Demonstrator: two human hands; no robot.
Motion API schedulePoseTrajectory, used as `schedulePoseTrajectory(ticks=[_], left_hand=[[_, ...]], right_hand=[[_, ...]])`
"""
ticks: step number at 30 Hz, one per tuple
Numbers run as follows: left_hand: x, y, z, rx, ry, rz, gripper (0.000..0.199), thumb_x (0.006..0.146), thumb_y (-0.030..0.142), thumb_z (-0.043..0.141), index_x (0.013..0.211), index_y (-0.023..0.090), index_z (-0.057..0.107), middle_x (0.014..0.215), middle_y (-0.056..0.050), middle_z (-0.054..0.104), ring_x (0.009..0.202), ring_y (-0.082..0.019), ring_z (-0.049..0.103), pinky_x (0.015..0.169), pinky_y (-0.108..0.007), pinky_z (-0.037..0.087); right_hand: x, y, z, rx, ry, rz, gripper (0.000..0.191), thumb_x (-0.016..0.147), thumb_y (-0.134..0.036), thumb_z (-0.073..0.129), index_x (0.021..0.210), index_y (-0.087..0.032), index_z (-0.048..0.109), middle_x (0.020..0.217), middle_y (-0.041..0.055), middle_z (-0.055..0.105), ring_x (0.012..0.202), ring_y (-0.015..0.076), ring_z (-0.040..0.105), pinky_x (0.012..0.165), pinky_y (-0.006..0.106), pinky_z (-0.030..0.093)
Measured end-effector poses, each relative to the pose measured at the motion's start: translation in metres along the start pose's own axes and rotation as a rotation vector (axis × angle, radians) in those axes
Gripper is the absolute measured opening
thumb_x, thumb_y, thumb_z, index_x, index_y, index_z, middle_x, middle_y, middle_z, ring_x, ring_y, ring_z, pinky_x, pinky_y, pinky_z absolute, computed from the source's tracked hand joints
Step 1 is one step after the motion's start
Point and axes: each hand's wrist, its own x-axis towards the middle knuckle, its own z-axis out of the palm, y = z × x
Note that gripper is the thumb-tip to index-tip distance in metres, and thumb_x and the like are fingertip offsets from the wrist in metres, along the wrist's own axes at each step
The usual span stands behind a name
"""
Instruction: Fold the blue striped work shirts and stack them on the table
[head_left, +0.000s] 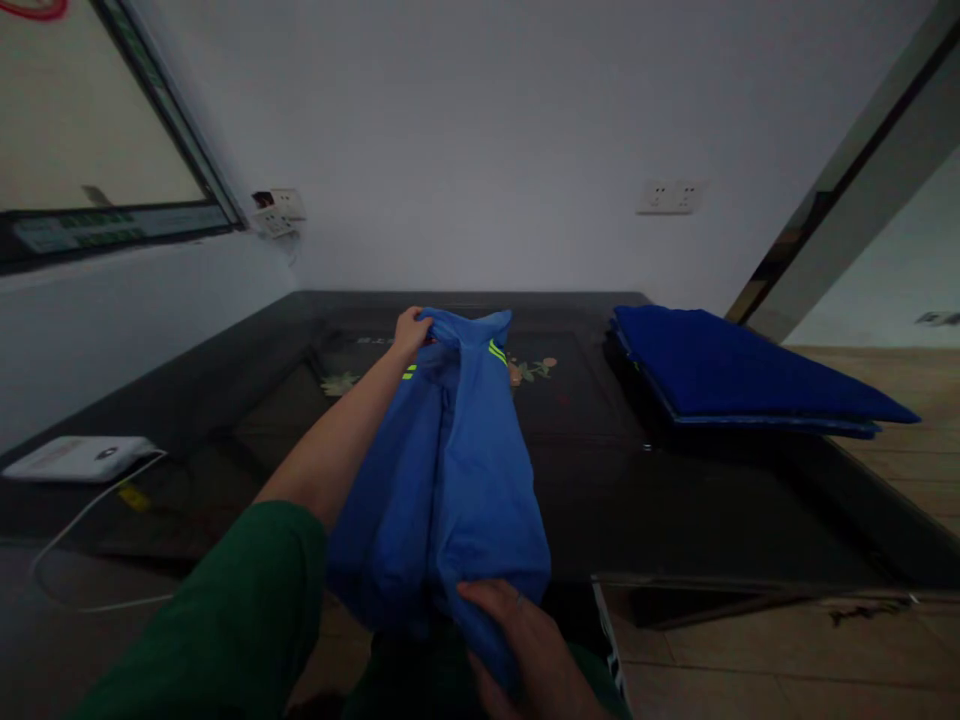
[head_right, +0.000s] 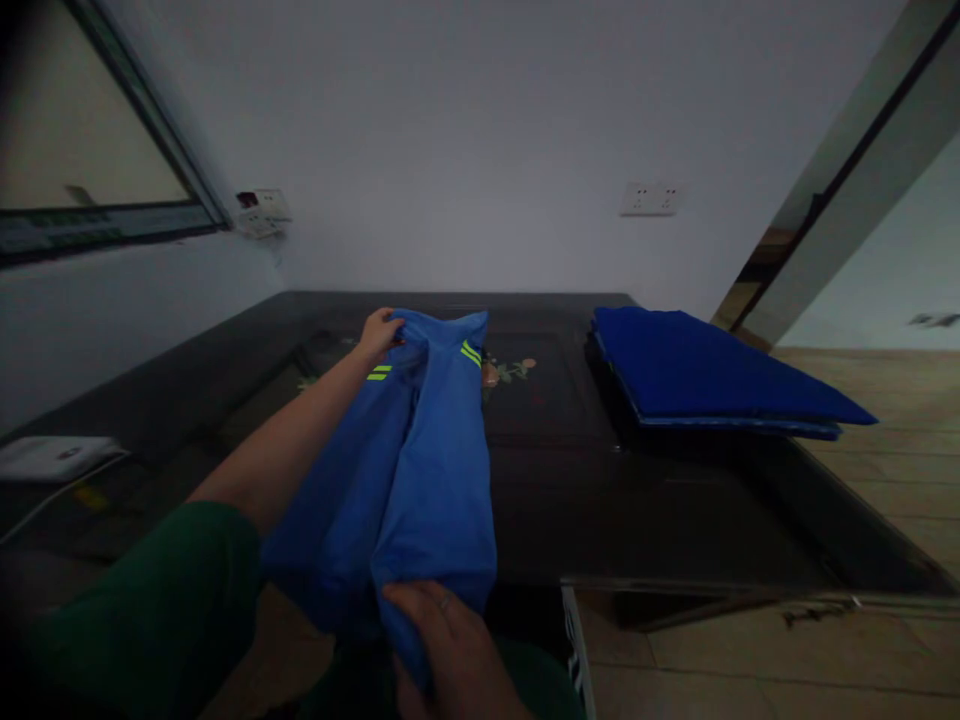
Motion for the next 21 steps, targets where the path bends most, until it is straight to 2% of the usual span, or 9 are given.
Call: schedulePoseTrajectory(ticks=[4,7,9,12,15,17,21], left_hand=[[-0.021,-0.031,-0.036,0.011,0.071,-0.025,0.031,0.079,0.01,0.05,0.109,0.014,0.055,0.098,-0.007,0.062,0.07,-0.013,0.062,0.061,-0.029,0.057],[-0.035,-0.052,-0.05,0.011,0.123,-0.02,0.055,0.078,0.006,0.049,0.131,0.018,0.041,0.101,-0.007,0.062,0.069,-0.014,0.064,0.064,-0.03,0.058],[-0.041,-0.062,-0.055,0.031,0.091,-0.021,0.069,0.076,0.002,0.046,0.14,0.022,0.032,0.103,-0.006,0.064,0.065,-0.013,0.064,0.066,-0.031,0.058],[-0.047,-0.071,-0.059,0.094,-0.03,-0.048,0.062,0.076,0.001,0.043,0.135,0.019,0.044,0.104,-0.007,0.066,0.063,-0.012,0.065,0.067,-0.03,0.058],[-0.051,-0.076,-0.062,0.135,-0.13,-0.09,0.053,0.079,0.004,0.043,0.131,0.011,0.051,0.089,-0.008,0.069,0.061,-0.013,0.065,0.066,-0.029,0.056],[-0.053,-0.078,-0.065,0.184,-0.162,-0.08,0.052,0.079,0.007,0.046,0.13,0.011,0.052,0.084,-0.008,0.07,0.063,-0.015,0.066,0.07,-0.03,0.056],[-0.054,-0.082,-0.069,0.435,-0.127,0.102,0.043,0.076,0.011,0.052,0.116,0.016,0.065,0.108,-0.008,0.069,0.097,-0.02,0.065,0.092,-0.033,0.049]], right_hand=[[0.003,-0.003,0.007,-0.05,-0.023,-0.014,0.061,0.071,-0.009,0.048,0.131,-0.02,0.047,0.124,0.0113,0.062,0.113,0.02,0.059,0.096,0.032,0.048],[0.004,-0.006,0.008,-0.097,-0.116,0.009,0.059,0.073,-0.01,0.049,0.131,-0.021,0.048,0.124,0.0106,0.061,0.112,0.0202,0.059,0.092,0.03,0.049],[0.005,-0.008,0.009,-0.126,-0.181,0.023,0.056,0.075,-0.011,0.049,0.13,-0.023,0.049,0.123,0.009,0.061,0.111,0.0193,0.059,0.09,0.029,0.05],[0.006,-0.011,0.011,-0.193,-0.255,0.068,0.054,0.077,-0.011,0.049,0.129,-0.027,0.05,0.124,0.0073,0.058,0.108,0.0188,0.059,0.086,0.029,0.051],[0.008,-0.01,0.017,-0.267,-0.305,0.11,0.053,0.08,-0.012,0.049,0.131,-0.029,0.049,0.127,0.0076,0.054,0.105,0.0192,0.06,0.084,0.03,0.052],[0.009,-0.008,0.024,-0.316,-0.331,0.114,0.054,0.081,-0.013,0.051,0.132,-0.031,0.048,0.126,0.0081,0.053,0.102,0.0199,0.061,0.081,0.031,0.053],[0.014,-0.002,0.039,-0.445,-0.384,0.119,0.061,0.077,-0.009,0.056,0.134,-0.03,0.047,0.126,0.0111,0.054,0.101,0.025,0.062,0.078,0.036,0.055]])
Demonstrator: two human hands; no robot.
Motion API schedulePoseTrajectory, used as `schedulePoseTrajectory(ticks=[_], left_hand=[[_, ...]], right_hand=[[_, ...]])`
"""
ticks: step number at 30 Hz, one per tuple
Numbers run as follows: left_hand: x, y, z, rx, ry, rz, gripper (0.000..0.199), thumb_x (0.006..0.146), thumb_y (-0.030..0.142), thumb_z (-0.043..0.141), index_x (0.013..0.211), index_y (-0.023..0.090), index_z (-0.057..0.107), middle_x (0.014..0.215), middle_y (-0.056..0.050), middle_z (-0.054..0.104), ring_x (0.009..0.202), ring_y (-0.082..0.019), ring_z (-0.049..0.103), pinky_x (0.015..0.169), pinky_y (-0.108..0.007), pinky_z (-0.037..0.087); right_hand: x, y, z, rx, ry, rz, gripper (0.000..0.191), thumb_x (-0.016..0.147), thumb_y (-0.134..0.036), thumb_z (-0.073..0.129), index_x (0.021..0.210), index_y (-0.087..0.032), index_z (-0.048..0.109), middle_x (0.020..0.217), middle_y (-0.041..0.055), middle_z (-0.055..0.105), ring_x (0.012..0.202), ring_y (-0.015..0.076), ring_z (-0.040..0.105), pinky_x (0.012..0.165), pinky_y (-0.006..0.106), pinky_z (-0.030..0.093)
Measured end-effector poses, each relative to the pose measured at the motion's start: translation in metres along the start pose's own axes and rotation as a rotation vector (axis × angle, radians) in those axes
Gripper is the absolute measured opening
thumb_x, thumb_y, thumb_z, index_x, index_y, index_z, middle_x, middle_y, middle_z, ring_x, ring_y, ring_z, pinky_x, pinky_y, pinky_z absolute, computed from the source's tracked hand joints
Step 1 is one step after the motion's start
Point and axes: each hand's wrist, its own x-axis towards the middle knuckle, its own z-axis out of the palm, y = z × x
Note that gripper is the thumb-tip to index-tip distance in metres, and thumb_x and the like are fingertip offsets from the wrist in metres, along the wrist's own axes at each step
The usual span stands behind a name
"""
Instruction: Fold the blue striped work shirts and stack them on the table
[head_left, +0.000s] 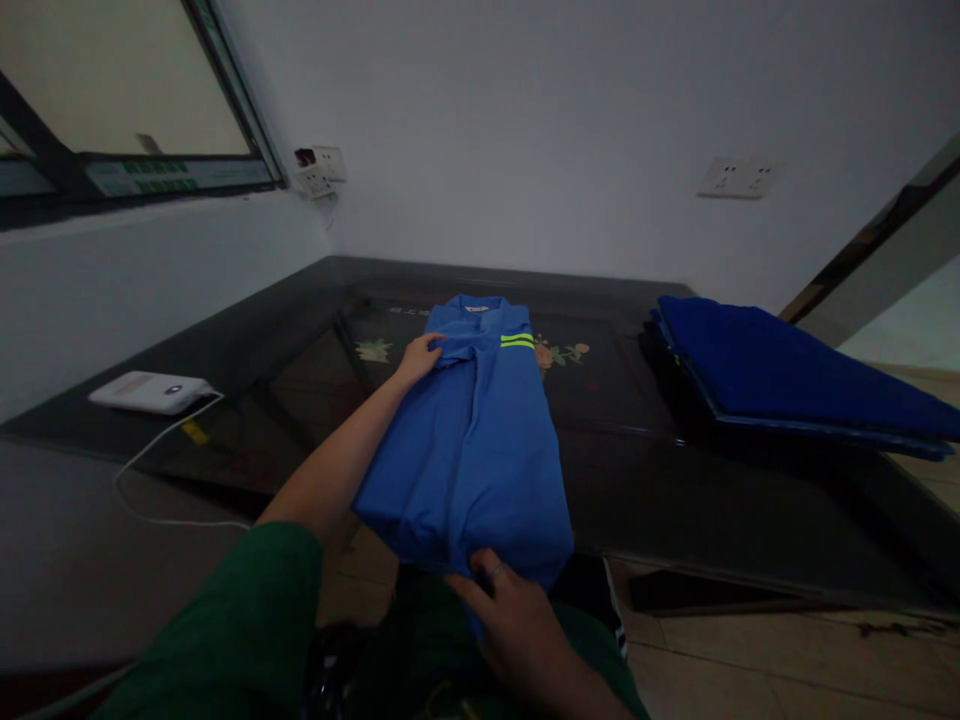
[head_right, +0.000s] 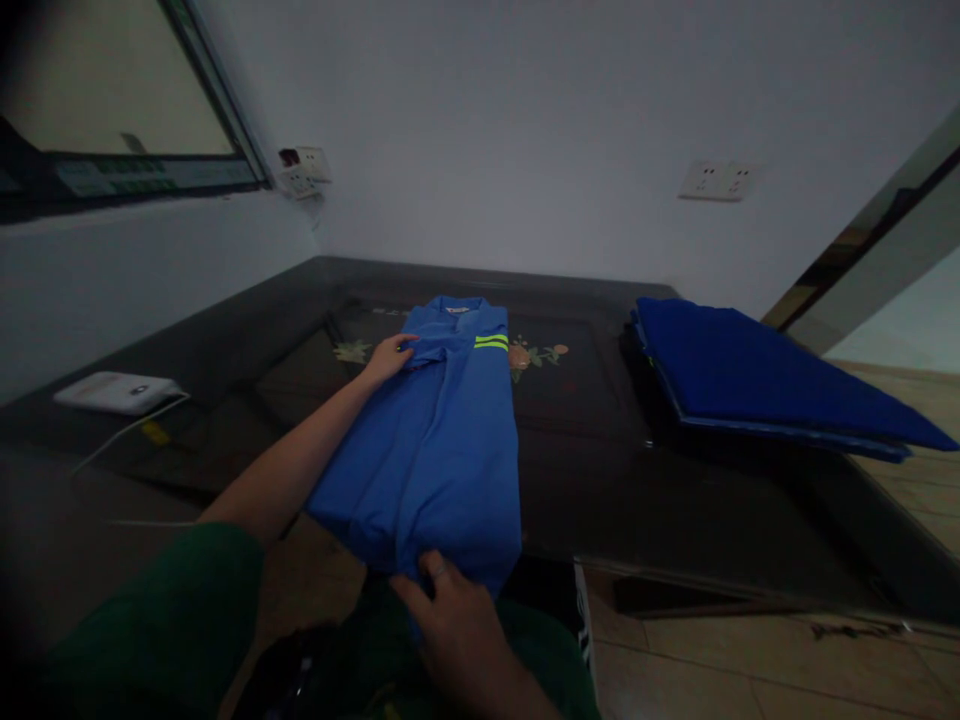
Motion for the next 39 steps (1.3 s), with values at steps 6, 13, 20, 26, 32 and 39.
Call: schedulePoseTrajectory(ticks=[6,13,20,26,32,39], left_hand=[[0.002,-0.004,-0.003,0.164,-0.039,0.088,0.039,0.08,0.016,0.05,0.116,0.015,0.065,0.114,-0.009,0.067,0.104,-0.023,0.062,0.097,-0.034,0.045],[0.005,0.003,-0.021,0.41,-0.123,0.163,0.071,0.066,0.039,0.074,0.132,0.022,0.054,0.133,-0.014,0.049,0.126,-0.037,0.042,0.104,-0.05,0.035],[-0.011,0.028,0.001,0.578,-0.258,0.463,0.043,0.076,0.024,0.063,0.119,0.028,0.061,0.128,-0.006,0.058,0.123,-0.028,0.048,0.109,-0.046,0.029],[-0.017,0.031,0.003,0.639,-0.152,0.366,0.029,0.089,0.024,0.045,0.115,0.026,0.058,0.106,-0.006,0.069,0.096,-0.024,0.064,0.08,-0.031,0.048],[-0.021,0.032,-0.006,0.68,-0.138,0.333,0.032,0.094,0.029,0.041,0.122,0.025,0.054,0.096,-0.007,0.072,0.087,-0.024,0.068,0.072,-0.03,0.047],[-0.025,0.034,-0.009,0.674,-0.283,0.418,0.03,0.096,0.032,0.038,0.115,0.023,0.06,0.098,-0.007,0.072,0.086,-0.022,0.068,0.072,-0.027,0.047]], right_hand=[[0.003,0.006,0.007,0.031,-0.117,0.042,0.09,0.07,-0.021,0.076,0.146,-0.037,0.031,0.151,0.0142,0.031,0.119,0.0369,0.054,0.088,0.048,0.053],[-0.023,0.017,-0.055,0.329,-0.275,-0.131,0.067,0.076,-0.022,0.073,0.136,-0.037,0.048,0.142,0.0036,0.048,0.122,0.0264,0.054,0.1,0.038,0.046],[0.025,0.038,-0.161,0.529,-0.123,-0.268,0.023,0.092,-0.024,0.053,0.108,-0.021,0.069,0.101,0.0018,0.072,0.093,0.0138,0.067,0.083,0.025,0.05],[0.15,0.109,-0.181,0.3,0.355,-0.167,0.022,0.088,-0.016,0.05,0.098,-0.015,0.07,0.097,0.0045,0.071,0.09,0.0154,0.065,0.077,0.027,0.05],[0.242,0.163,-0.181,0.114,0.389,-0.186,0.033,0.08,-0.013,0.064,0.113,-0.012,0.065,0.113,0.0094,0.067,0.106,0.0186,0.059,0.095,0.036,0.043],[0.271,0.196,-0.166,0.143,0.345,-0.315,0.021,0.073,-0.017,0.076,0.093,-0.018,0.069,0.097,0.0048,0.069,0.095,0.0192,0.061,0.09,0.036,0.044]])
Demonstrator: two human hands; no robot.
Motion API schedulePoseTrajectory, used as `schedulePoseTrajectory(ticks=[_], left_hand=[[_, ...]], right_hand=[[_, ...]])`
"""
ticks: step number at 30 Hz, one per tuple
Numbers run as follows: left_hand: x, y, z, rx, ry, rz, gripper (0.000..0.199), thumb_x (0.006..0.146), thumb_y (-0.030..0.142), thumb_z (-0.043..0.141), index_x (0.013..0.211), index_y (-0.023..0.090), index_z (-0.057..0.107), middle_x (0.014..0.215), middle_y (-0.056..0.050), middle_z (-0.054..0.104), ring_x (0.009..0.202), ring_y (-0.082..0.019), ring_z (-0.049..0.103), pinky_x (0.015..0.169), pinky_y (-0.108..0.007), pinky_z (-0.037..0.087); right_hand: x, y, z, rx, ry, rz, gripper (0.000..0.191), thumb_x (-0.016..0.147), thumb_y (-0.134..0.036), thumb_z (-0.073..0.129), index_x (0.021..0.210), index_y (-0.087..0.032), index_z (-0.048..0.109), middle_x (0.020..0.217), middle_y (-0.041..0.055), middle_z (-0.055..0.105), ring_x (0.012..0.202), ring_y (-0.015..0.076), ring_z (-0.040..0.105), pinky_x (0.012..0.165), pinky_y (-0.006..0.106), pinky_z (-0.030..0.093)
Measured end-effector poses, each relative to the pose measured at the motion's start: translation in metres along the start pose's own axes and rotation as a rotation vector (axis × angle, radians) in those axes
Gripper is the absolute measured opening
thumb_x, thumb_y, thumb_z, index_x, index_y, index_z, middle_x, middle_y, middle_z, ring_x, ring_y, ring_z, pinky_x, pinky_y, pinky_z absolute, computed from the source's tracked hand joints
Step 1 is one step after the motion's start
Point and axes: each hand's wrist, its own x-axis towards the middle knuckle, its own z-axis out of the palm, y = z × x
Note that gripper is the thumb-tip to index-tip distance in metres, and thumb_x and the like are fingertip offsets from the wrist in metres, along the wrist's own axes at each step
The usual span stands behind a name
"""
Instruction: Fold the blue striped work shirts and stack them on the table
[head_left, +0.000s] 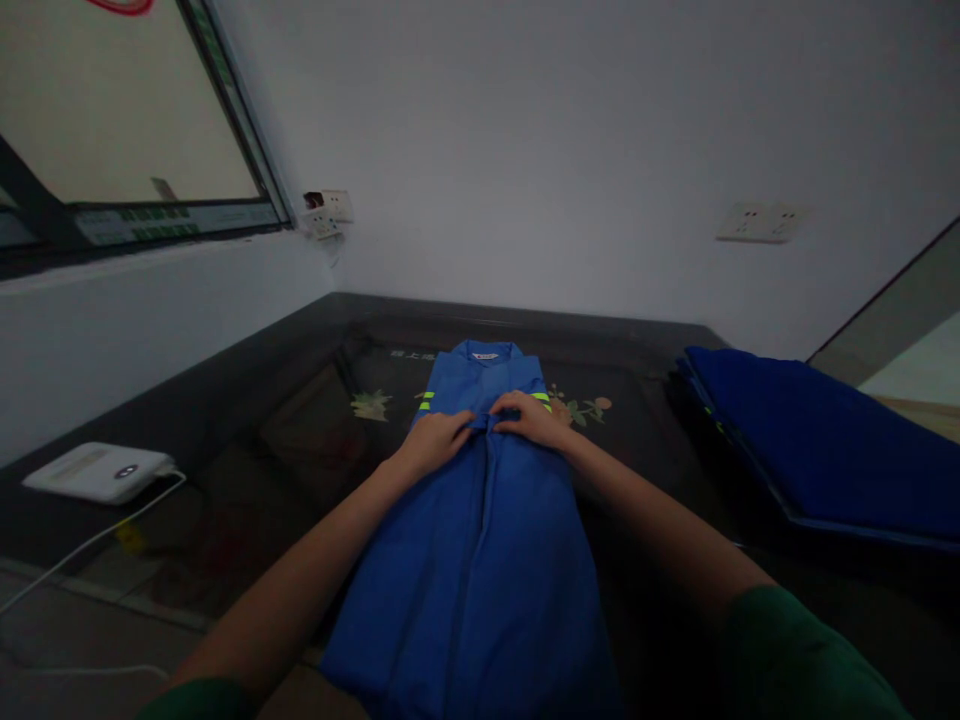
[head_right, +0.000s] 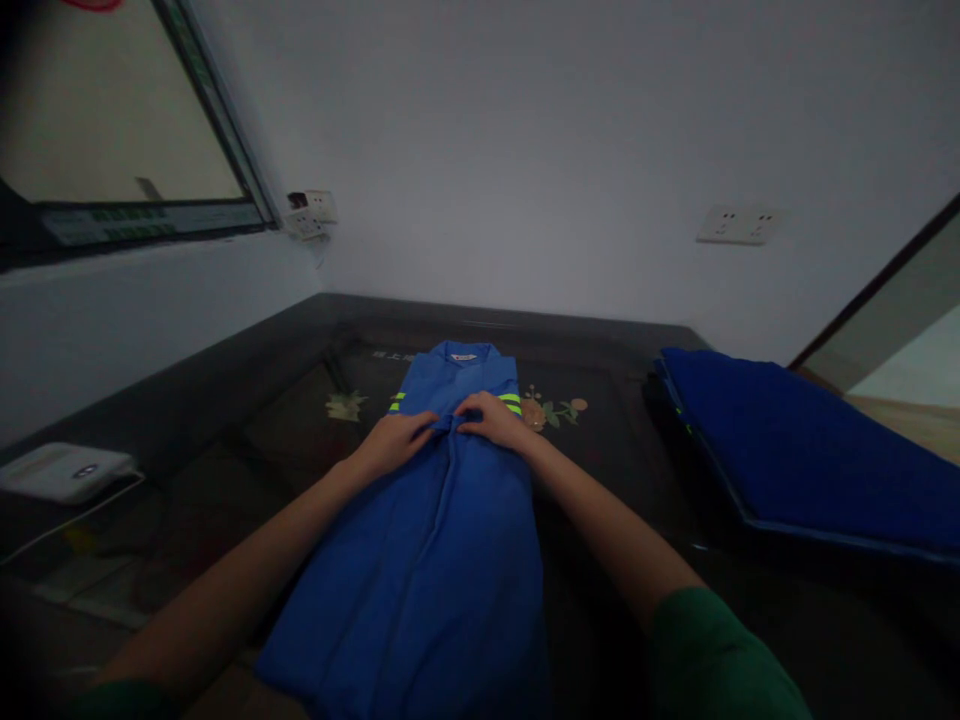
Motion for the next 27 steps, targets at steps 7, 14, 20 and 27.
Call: schedulePoseTrajectory(ticks=[7,14,20,27], left_hand=[[-0.001,-0.001,-0.006,-0.17,-0.04,0.113,0.036,0.092,0.047,0.044,0.103,0.019,0.064,0.09,-0.006,0.07,0.081,-0.021,0.065,0.07,-0.028,0.046],[0.034,-0.048,0.0,-0.344,0.343,-0.306,0.034,0.094,0.031,0.036,0.107,0.018,0.065,0.111,-0.01,0.063,0.106,-0.023,0.055,0.093,-0.037,0.043],[0.072,-0.085,0.014,-0.309,0.117,-0.454,0.025,0.085,0.039,0.053,0.094,0.019,0.065,0.112,-0.011,0.06,0.108,-0.028,0.052,0.091,-0.043,0.042],[0.068,-0.084,0.018,-0.359,0.175,-0.306,0.02,0.085,0.032,0.054,0.097,0.016,0.057,0.087,-0.005,0.062,0.081,-0.02,0.058,0.076,-0.03,0.045]], right_hand=[[0.003,0.006,0.0,0.033,-0.037,-0.073,0.01,0.083,-0.022,0.067,0.092,-0.018,0.067,0.094,0.0041,0.068,0.092,0.0173,0.059,0.087,0.032,0.043],[0.011,0.009,0.004,0.027,-0.197,-0.103,0.015,0.089,-0.022,0.058,0.1,-0.015,0.066,0.101,0.0075,0.067,0.096,0.018,0.059,0.088,0.032,0.043],[0.009,0.002,0.012,-0.046,-0.184,-0.032,0.014,0.089,-0.024,0.059,0.1,-0.015,0.062,0.098,0.0068,0.066,0.091,0.0187,0.059,0.083,0.031,0.043],[0.011,0.001,0.016,-0.138,-0.192,0.003,0.014,0.092,-0.028,0.055,0.095,-0.016,0.062,0.092,0.0064,0.063,0.088,0.0186,0.055,0.08,0.03,0.039]])
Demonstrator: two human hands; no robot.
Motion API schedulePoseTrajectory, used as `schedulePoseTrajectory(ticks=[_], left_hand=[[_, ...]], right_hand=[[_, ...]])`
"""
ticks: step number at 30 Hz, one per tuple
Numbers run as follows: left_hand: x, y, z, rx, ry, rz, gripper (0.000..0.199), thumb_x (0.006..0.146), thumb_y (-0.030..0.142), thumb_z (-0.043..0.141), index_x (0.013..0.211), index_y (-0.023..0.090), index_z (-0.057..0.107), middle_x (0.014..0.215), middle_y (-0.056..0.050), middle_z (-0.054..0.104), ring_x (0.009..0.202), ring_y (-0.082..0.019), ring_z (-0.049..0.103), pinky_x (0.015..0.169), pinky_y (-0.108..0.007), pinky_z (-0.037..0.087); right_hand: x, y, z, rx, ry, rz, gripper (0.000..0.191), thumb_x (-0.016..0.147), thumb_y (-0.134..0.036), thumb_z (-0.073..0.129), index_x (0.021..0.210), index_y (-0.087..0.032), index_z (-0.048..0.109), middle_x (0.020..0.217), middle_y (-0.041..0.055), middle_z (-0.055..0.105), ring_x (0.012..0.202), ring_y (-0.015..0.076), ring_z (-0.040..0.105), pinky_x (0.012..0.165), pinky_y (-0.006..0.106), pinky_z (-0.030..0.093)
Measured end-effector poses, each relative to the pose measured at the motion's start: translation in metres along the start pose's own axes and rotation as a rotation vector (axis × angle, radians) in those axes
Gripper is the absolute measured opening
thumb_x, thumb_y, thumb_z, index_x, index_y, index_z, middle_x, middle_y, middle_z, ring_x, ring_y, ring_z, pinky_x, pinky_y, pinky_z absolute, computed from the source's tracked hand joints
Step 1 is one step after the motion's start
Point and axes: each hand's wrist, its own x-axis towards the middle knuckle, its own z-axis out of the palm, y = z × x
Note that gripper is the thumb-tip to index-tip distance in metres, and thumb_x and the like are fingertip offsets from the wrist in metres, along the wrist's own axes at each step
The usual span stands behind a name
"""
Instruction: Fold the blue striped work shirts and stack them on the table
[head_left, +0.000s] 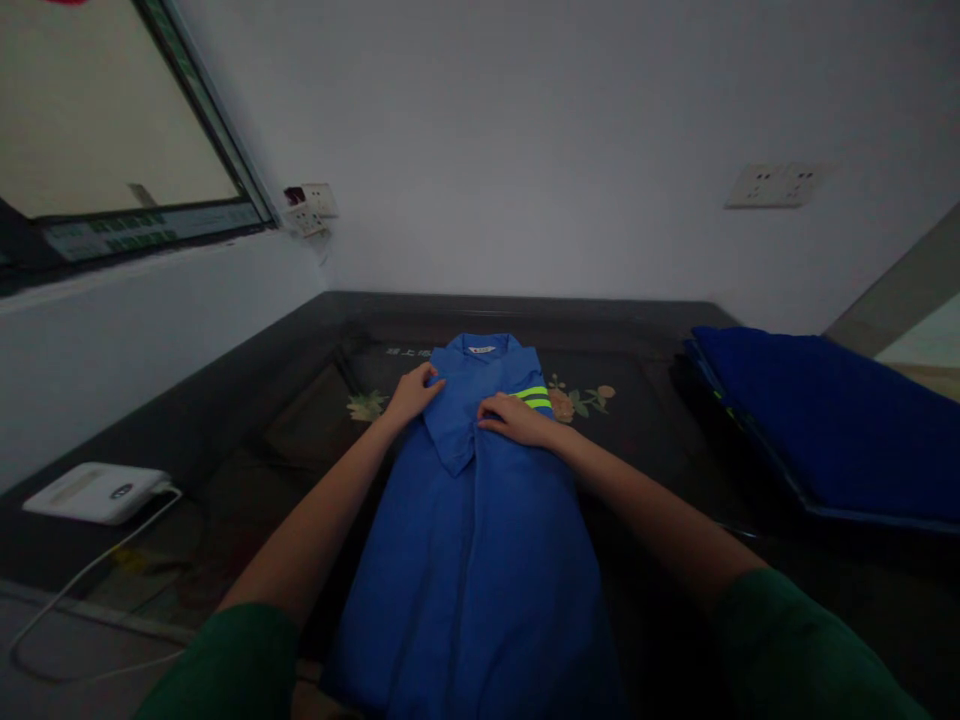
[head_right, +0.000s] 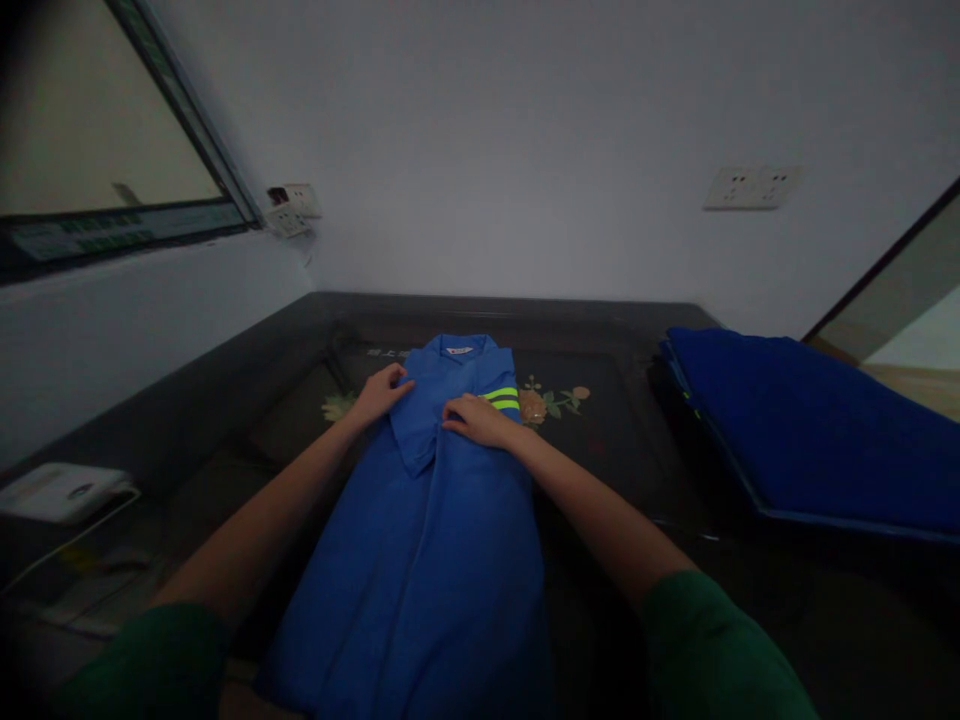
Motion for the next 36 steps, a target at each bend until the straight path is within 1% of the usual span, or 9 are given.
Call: schedulePoseTrajectory(ticks=[4,6,9,11,14,22,28,32,36], left_hand=[[-0.017,0.018,0.001,0.244,0.103,0.061,0.036,0.081,0.024,0.059,0.117,0.018,0.055,0.114,-0.013,0.059,0.106,-0.028,0.054,0.089,-0.04,0.041],[-0.032,0.033,0.001,0.291,0.141,0.128,0.034,0.082,0.02,0.056,0.116,0.018,0.056,0.12,-0.014,0.057,0.113,-0.03,0.051,0.093,-0.042,0.039],[-0.06,0.054,0.003,0.065,-0.108,0.17,0.021,0.089,0.023,0.046,0.105,0.017,0.06,0.096,-0.009,0.065,0.092,-0.022,0.061,0.081,-0.033,0.045],[-0.079,0.063,0.008,-0.112,-0.25,0.138,0.025,0.092,0.03,0.045,0.111,0.017,0.056,0.083,-0.004,0.066,0.077,-0.019,0.063,0.071,-0.029,0.046],[-0.096,0.067,0.014,-0.178,-0.246,0.089,0.045,0.09,0.035,0.05,0.131,0.018,0.042,0.079,-0.001,0.065,0.071,-0.018,0.063,0.065,-0.026,0.046],[-0.106,0.065,0.012,-0.048,-0.258,0.269,0.044,0.092,0.029,0.045,0.135,0.021,0.037,0.084,-0.002,0.063,0.079,-0.019,0.063,0.073,-0.03,0.048],[-0.108,0.066,0.011,0.129,-0.29,0.45,0.036,0.096,0.021,0.032,0.13,0.019,0.044,0.111,-0.011,0.064,0.098,-0.022,0.063,0.086,-0.036,0.049],[-0.107,0.062,0.014,0.186,-0.283,0.504,0.032,0.097,0.022,0.032,0.123,0.019,0.051,0.101,-0.008,0.066,0.092,-0.021,0.063,0.086,-0.036,0.05],[-0.108,0.064,0.016,0.175,-0.171,0.506,0.025,0.094,0.024,0.041,0.11,0.019,0.06,0.099,-0.009,0.062,0.095,-0.022,0.059,0.088,-0.039,0.048]], right_hand=[[0.001,-0.002,0.0,-0.04,-0.005,0.02,0.015,0.092,-0.029,0.055,0.096,-0.017,0.062,0.092,0.0063,0.062,0.088,0.0187,0.054,0.079,0.029,0.037],[0.0,-0.004,-0.001,-0.056,-0.007,0.02,0.015,0.093,-0.029,0.054,0.096,-0.017,0.061,0.092,0.0061,0.062,0.088,0.0187,0.053,0.078,0.029,0.036],[0.0,-0.006,-0.001,-0.085,-0.017,0.023,0.016,0.093,-0.03,0.053,0.097,-0.016,0.061,0.091,0.0065,0.061,0.088,0.0189,0.052,0.077,0.029,0.035],[0.0,-0.007,-0.001,-0.104,-0.023,0.029,0.017,0.094,-0.03,0.052,0.096,-0.016,0.061,0.091,0.0066,0.061,0.088,0.019,0.052,0.078,0.03,0.035],[0.001,-0.007,0.0,-0.123,-0.036,0.041,0.017,0.094,-0.03,0.051,0.096,-0.016,0.061,0.091,0.0065,0.062,0.089,0.0193,0.053,0.079,0.03,0.035],[0.0,-0.014,-0.003,-0.155,-0.037,0.091,0.021,0.095,-0.033,0.049,0.094,-0.016,0.062,0.089,0.008,0.063,0.086,0.0201,0.054,0.074,0.03,0.036],[0.004,-0.018,0.003,-0.208,-0.03,0.115,0.021,0.094,-0.032,0.051,0.091,-0.015,0.063,0.086,0.009,0.064,0.087,0.0221,0.053,0.074,0.032,0.035],[0.001,-0.017,0.01,-0.247,0.024,0.13,0.021,0.092,-0.034,0.053,0.091,-0.016,0.062,0.088,0.0089,0.064,0.088,0.0225,0.052,0.077,0.033,0.036],[-0.006,-0.016,0.02,-0.256,0.118,0.131,0.018,0.093,-0.031,0.052,0.091,-0.015,0.06,0.091,0.0094,0.063,0.09,0.0219,0.051,0.081,0.033,0.036]])
